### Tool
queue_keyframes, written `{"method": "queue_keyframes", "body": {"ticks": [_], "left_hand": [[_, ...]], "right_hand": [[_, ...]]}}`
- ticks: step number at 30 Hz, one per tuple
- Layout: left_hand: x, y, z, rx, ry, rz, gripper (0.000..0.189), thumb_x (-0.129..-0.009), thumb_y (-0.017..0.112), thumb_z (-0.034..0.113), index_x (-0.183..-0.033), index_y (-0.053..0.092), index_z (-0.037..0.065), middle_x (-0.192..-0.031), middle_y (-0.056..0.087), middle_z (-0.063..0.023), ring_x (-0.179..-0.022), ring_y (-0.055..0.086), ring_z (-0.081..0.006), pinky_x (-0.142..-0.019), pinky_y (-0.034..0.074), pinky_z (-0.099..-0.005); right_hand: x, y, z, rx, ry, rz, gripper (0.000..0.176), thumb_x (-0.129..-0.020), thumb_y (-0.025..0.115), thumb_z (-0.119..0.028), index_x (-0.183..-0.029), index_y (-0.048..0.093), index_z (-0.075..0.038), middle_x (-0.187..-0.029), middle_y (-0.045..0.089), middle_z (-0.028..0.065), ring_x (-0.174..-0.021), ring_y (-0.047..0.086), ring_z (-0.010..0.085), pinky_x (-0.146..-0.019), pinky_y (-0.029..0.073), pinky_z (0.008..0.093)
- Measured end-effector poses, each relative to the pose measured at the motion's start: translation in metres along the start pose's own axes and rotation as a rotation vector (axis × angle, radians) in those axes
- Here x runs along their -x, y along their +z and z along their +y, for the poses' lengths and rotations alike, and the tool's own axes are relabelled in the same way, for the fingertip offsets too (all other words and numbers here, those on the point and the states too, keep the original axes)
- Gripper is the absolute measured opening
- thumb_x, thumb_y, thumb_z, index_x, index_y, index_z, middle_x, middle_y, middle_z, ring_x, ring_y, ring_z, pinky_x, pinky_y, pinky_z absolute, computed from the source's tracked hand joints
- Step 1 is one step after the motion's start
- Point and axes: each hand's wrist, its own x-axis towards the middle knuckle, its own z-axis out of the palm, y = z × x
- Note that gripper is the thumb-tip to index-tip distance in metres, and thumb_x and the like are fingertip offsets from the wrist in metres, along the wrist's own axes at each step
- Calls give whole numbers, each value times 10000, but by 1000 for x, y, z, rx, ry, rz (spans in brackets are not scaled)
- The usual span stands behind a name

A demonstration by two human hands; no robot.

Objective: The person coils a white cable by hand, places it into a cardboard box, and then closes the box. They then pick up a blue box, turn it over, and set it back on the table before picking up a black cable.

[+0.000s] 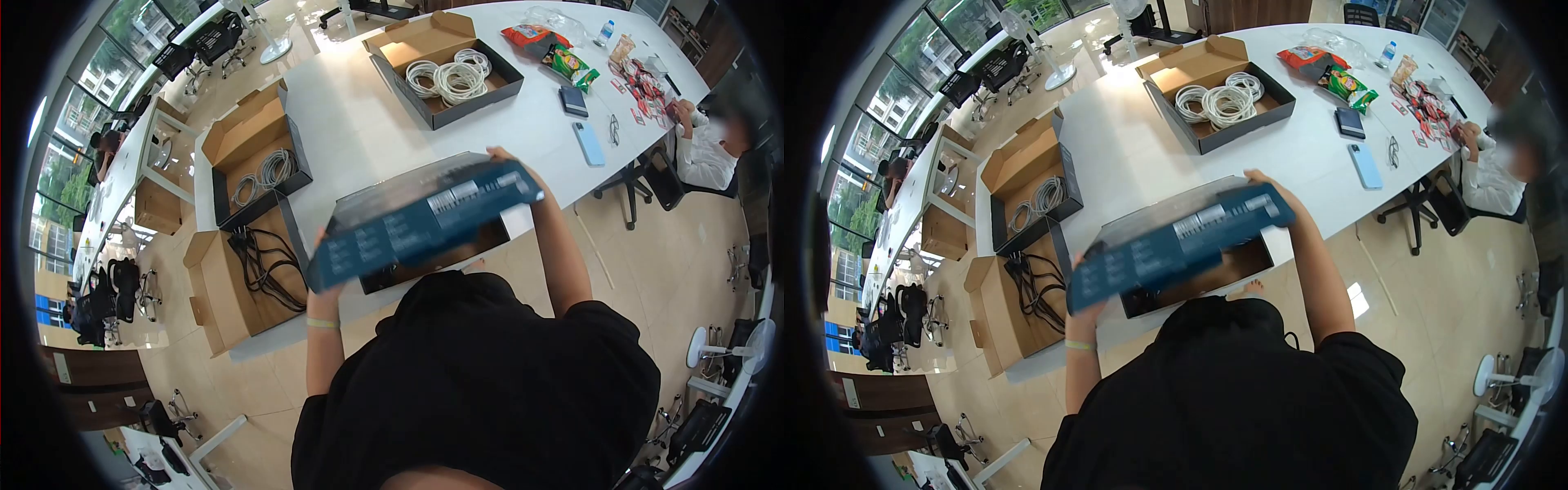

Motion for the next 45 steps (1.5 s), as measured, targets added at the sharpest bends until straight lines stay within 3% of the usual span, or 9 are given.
{"method": "queue_keyframes", "body": {"ticks": [9,13,15,21,26,29,31,41,45], "left_hand": [[-15,24,77,-691,-108,-164,900,-790,197,678,-1239,275,-98,-1191,402,-269,-1121,419,-324,-949,349,-346],[-40,-92,26,-769,-52,-132,796,-807,360,611,-1211,351,-75,-1141,479,-204,-1026,497,-267,-903,390,-340],[-20,-65,18,-322,-424,48,668,-835,403,524,-1201,393,-34,-1137,501,-143,-984,516,-233,-865,411,-322],[-4,-89,-48,-239,-44,-1,719,-822,354,586,-1211,411,-16,-1165,497,-125,-1043,481,-222,-885,381,-331],[38,-90,-28,271,-29,-490,882,-789,235,676,-1296,257,-45,-1302,366,-115,-1153,360,-262,-937,301,-358],[56,-86,-37,145,-66,-431,818,-820,291,620,-1300,246,-41,-1315,337,-108,-1158,341,-253,-920,308,-374],[62,-78,-58,-374,-86,78,674,-872,342,500,-1269,299,-42,-1252,396,-101,-1124,376,-212,-910,320,-332],[56,-70,-82,-754,-44,294,575,-853,346,520,-1172,443,50,-1080,525,-104,-1028,478,-163,-830,381,-347],[70,-45,-81,-827,-8,462,580,-805,366,596,-1093,483,107,-825,590,-66,-691,575,-155,-481,415,-254]], "right_hand": [[-19,-1,-37,349,-87,4,557,-808,401,-503,-1122,455,-47,-938,549,136,-697,611,267,-506,547,398],[5,-3,-5,171,-137,9,521,-816,453,-446,-1177,442,-70,-1049,538,114,-869,576,226,-682,506,368],[2,-14,19,114,-123,-110,594,-799,496,-350,-1297,330,-71,-1282,376,129,-1144,393,207,-952,302,276],[25,1,31,557,2,282,586,-765,558,-401,-1225,444,-56,-1167,490,192,-1101,457,230,-907,364,298],[26,-11,57,1044,2,515,696,-669,551,-609,-1028,592,-14,-991,592,194,-942,557,311,-815,427,338],[35,1,62,868,78,530,702,-673,488,-661,-959,632,-36,-984,600,164,-931,563,297,-827,420,337],[33,2,67,759,105,525,698,-690,482,-651,-981,622,-33,-982,603,154,-914,570,287,-814,424,327],[90,-7,103,161,-95,91,829,-715,585,-535,-1278,332,18,-1254,398,202,-1156,389,268,-958,292,297],[101,-3,103,214,-75,166,790,-713,555,-563,-1251,390,-9,-1178,475,210,-1087,465,269,-907,355,308]]}}
